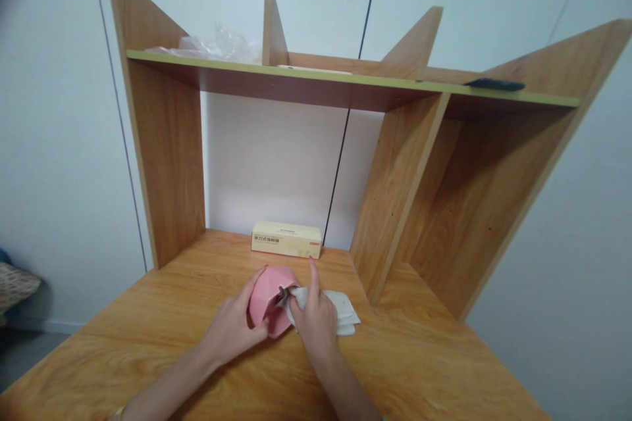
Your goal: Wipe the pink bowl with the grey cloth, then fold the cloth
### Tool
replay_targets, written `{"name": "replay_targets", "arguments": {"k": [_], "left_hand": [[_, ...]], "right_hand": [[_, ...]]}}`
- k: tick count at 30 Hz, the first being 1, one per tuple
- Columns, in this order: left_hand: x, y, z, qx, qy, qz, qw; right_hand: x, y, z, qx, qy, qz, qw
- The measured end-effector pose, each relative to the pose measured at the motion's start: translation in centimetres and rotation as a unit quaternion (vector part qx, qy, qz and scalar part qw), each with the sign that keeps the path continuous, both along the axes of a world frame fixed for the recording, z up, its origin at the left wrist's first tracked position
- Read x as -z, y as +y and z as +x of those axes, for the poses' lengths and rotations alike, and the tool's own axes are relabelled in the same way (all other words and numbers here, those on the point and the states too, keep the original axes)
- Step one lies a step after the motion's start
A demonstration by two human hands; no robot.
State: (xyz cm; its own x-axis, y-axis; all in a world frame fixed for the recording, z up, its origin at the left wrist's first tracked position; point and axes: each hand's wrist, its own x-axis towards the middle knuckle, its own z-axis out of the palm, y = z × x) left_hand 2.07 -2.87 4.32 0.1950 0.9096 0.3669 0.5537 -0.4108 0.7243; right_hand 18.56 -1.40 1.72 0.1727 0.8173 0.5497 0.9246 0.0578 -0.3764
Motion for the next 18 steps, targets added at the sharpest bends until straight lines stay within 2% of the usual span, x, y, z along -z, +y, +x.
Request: {"name": "replay_targets", "arguments": {"k": [4, 6, 9, 12, 15, 18], "left_hand": [[0.0, 0.1, -0.3, 0.003, 0.003, 0.022, 1.000], [0.0, 0.2, -0.3, 0.005, -0.002, 0.030, 1.000], [0.1, 0.2, -0.4, 0.012, -0.009, 0.032, 0.999], [0.3, 0.3, -0.5, 0.018, -0.009, 0.035, 0.999], [0.6, 0.5, -0.6, 0.016, -0.016, 0.031, 0.999], [0.7, 0.7, -0.7, 0.026, -0.020, 0.023, 0.999]], "right_hand": [[-0.1, -0.2, 0.1, -0.023, -0.005, 0.070, 0.997], [-0.1, -0.3, -0.1, -0.021, 0.024, 0.056, 0.998], [0.0, -0.3, -0.5, -0.009, 0.080, -0.007, 0.997], [0.5, 0.1, -0.6, -0.047, 0.154, -0.060, 0.985], [1.2, 0.5, -0.6, -0.106, 0.223, -0.054, 0.968], [1.5, 0.6, -0.6, -0.124, 0.259, -0.024, 0.958]]}}
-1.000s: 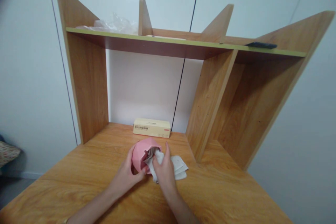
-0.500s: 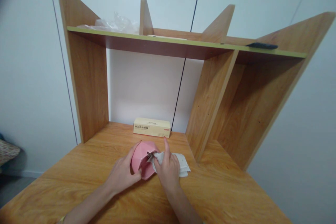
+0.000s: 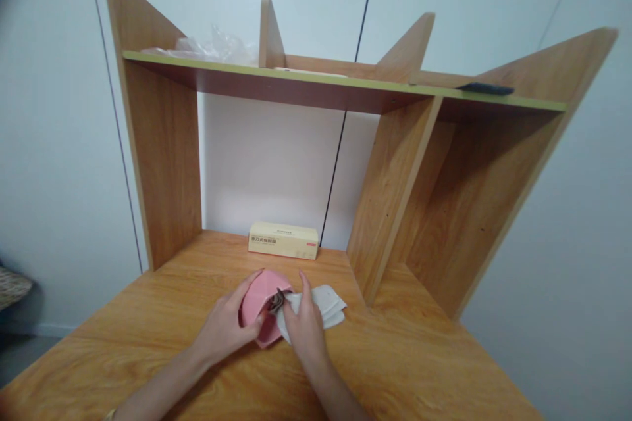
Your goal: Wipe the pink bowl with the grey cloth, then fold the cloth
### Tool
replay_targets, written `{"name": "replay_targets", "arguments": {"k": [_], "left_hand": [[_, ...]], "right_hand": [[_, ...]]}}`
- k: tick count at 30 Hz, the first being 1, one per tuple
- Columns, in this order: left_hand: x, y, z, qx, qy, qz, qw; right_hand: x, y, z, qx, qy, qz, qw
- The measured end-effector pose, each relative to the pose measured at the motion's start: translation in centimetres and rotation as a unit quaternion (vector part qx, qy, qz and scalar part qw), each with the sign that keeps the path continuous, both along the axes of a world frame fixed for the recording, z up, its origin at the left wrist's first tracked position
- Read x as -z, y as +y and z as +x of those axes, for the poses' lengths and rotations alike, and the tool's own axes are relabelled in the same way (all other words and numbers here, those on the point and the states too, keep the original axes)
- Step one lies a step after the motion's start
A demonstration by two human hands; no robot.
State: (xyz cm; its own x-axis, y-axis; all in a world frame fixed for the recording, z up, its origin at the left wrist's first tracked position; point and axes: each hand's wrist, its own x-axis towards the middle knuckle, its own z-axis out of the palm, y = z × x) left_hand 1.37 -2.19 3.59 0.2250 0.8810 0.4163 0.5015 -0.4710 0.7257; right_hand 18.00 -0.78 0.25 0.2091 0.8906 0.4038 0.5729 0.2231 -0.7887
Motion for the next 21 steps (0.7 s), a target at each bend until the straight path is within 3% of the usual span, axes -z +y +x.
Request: {"name": "replay_targets", "arguments": {"k": [12, 16, 21], "left_hand": [[1.6, -0.1, 1.3, 0.107, -0.138, -0.025, 0.984], [1.5, -0.2, 1.3, 0.084, -0.129, -0.045, 0.987], [0.8, -0.1, 0.9, 0.038, -0.084, 0.015, 0.996]], "right_hand": [[-0.8, -0.6, -0.3, 0.016, 0.101, 0.042, 0.994], [-1.7, -0.9, -0.5, 0.020, 0.083, 0.033, 0.996], [-2.1, -0.8, -0.4, 0.060, 0.018, 0.000, 0.998]]}}
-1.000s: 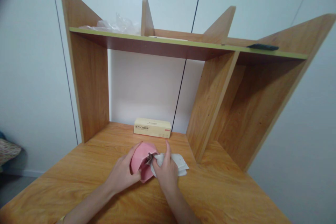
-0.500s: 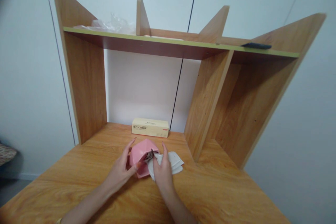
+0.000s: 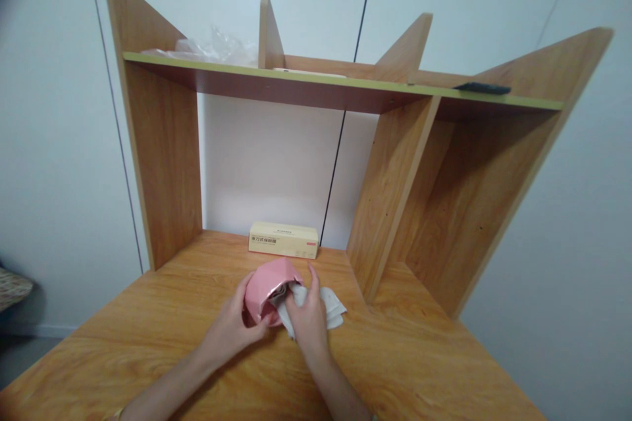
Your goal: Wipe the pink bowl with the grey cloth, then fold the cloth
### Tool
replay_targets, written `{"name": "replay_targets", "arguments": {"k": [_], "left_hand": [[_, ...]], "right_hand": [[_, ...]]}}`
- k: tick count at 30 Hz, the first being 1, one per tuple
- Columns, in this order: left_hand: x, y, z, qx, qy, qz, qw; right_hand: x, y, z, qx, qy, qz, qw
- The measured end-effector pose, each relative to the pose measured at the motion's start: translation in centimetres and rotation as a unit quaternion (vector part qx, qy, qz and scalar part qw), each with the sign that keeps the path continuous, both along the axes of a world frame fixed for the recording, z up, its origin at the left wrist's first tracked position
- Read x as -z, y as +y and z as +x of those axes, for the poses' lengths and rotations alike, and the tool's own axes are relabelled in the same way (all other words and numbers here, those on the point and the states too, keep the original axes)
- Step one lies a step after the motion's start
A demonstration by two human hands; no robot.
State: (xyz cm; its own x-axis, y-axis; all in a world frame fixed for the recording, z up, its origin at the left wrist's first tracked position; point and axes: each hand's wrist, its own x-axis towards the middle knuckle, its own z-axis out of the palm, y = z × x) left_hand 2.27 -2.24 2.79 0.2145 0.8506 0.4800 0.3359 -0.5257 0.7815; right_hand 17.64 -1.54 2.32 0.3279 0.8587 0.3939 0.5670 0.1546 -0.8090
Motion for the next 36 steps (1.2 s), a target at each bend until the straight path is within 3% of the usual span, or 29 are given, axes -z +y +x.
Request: {"name": "replay_targets", "arguments": {"k": [5, 10, 13, 18, 23, 26, 31, 36], "left_hand": [[-1.0, -0.5, -0.3, -0.041, 0.101, 0.026, 0.994], [-0.9, -0.5, -0.7, -0.041, 0.182, 0.054, 0.981], [-0.4, -0.3, -0.8, -0.026, 0.180, 0.083, 0.980], [-0.4, -0.1, -0.8, -0.009, 0.161, 0.073, 0.984], [-0.5, 0.2, -0.8, -0.011, 0.090, -0.005, 0.996], [0.1, 0.1, -0.4, 0.010, 0.054, -0.012, 0.998], [1.0, -0.2, 0.3, 0.063, -0.004, -0.017, 0.998], [0.7, 0.0, 0.3, 0.032, -0.003, 0.006, 0.999]], "right_hand": [[0.5, 0.3, 0.9, 0.064, -0.191, -0.015, 0.979], [0.7, 0.2, 1.7, 0.093, -0.326, 0.038, 0.940], [0.8, 0.0, 1.8, 0.049, -0.295, 0.039, 0.954], [1.2, 0.0, 1.6, -0.040, -0.144, 0.023, 0.988], [1.6, 0.6, 1.2, -0.023, -0.004, 0.040, 0.999], [1.9, 0.9, 1.0, -0.021, 0.061, 0.077, 0.995], [2.1, 1.0, 0.6, -0.076, 0.082, 0.095, 0.989], [1.7, 0.9, 0.1, -0.033, 0.058, 0.059, 0.996]]}}
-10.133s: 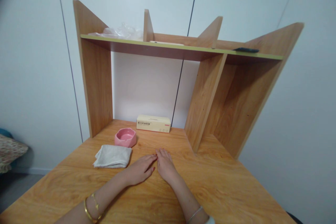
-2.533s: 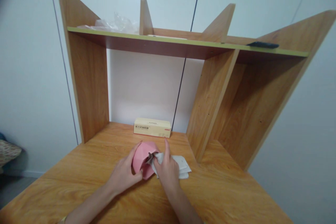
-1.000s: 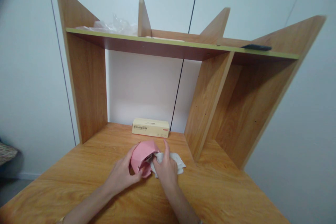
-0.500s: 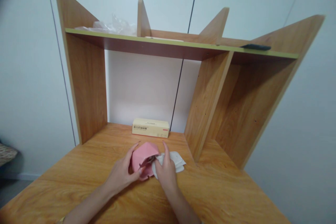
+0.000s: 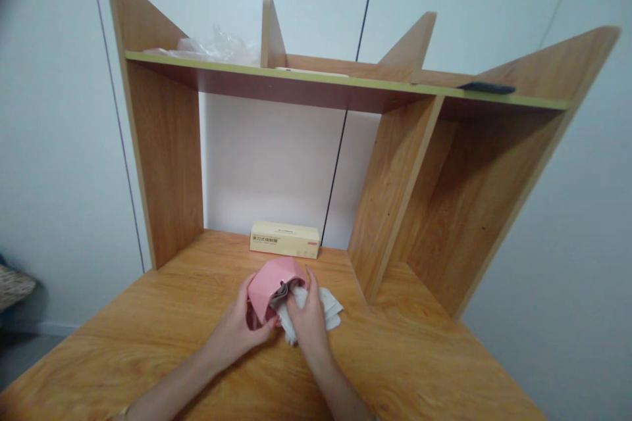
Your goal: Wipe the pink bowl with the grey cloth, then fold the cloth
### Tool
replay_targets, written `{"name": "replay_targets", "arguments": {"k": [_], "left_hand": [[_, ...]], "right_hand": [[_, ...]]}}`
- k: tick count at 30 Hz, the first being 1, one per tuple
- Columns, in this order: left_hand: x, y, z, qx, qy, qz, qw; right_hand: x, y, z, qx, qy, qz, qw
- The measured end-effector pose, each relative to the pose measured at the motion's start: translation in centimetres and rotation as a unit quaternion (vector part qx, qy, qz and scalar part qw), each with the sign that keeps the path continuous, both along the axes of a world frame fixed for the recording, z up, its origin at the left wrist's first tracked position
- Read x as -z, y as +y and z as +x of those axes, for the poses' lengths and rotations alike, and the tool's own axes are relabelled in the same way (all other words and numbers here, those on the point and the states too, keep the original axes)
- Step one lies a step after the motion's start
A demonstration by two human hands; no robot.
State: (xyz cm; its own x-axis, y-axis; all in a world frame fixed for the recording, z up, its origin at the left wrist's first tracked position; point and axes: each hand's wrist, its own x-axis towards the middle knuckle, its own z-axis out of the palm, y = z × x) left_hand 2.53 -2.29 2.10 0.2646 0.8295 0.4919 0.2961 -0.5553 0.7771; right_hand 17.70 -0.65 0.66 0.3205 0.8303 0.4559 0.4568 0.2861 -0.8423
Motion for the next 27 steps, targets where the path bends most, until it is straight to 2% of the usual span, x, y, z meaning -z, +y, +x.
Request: {"name": "replay_targets", "arguments": {"k": [5, 8, 11, 13, 15, 18, 22, 24, 27], "left_hand": [[-1.0, -0.3, -0.4, -0.065, 0.089, 0.009, 0.994], [-1.7, -0.6, -0.5, -0.085, 0.158, 0.013, 0.984], [-2.0, -0.7, -0.7, -0.095, 0.205, 0.028, 0.974], [-2.0, -0.6, -0.9, -0.100, 0.223, 0.043, 0.969], [-2.0, -0.5, -1.2, -0.089, 0.228, 0.064, 0.967], [-1.9, -0.3, -1.6, -0.058, 0.223, 0.086, 0.969], [-1.9, -0.1, -1.8, -0.049, 0.197, 0.067, 0.977], [-1.8, 0.1, -1.7, -0.049, 0.159, 0.037, 0.985], [-1.4, 0.3, -1.4, -0.033, 0.093, -0.014, 0.995]], "right_hand": [[-0.7, -0.3, 0.4, 0.035, -0.102, -0.057, 0.993], [-1.0, -0.6, 0.8, 0.080, -0.206, -0.065, 0.973], [-1.1, -0.8, 1.2, 0.114, -0.285, -0.038, 0.951], [-1.1, -1.0, 1.2, 0.113, -0.302, -0.001, 0.947], [-1.0, -1.2, 1.2, 0.096, -0.297, 0.021, 0.950], [-1.0, -1.4, 1.1, 0.040, -0.266, 0.013, 0.963], [-0.9, -1.4, 1.1, -0.046, -0.173, 0.000, 0.984], [-0.8, -1.1, 1.1, -0.048, -0.118, 0.000, 0.992], [-0.4, -0.6, 1.1, -0.015, -0.045, 0.007, 0.999]]}}
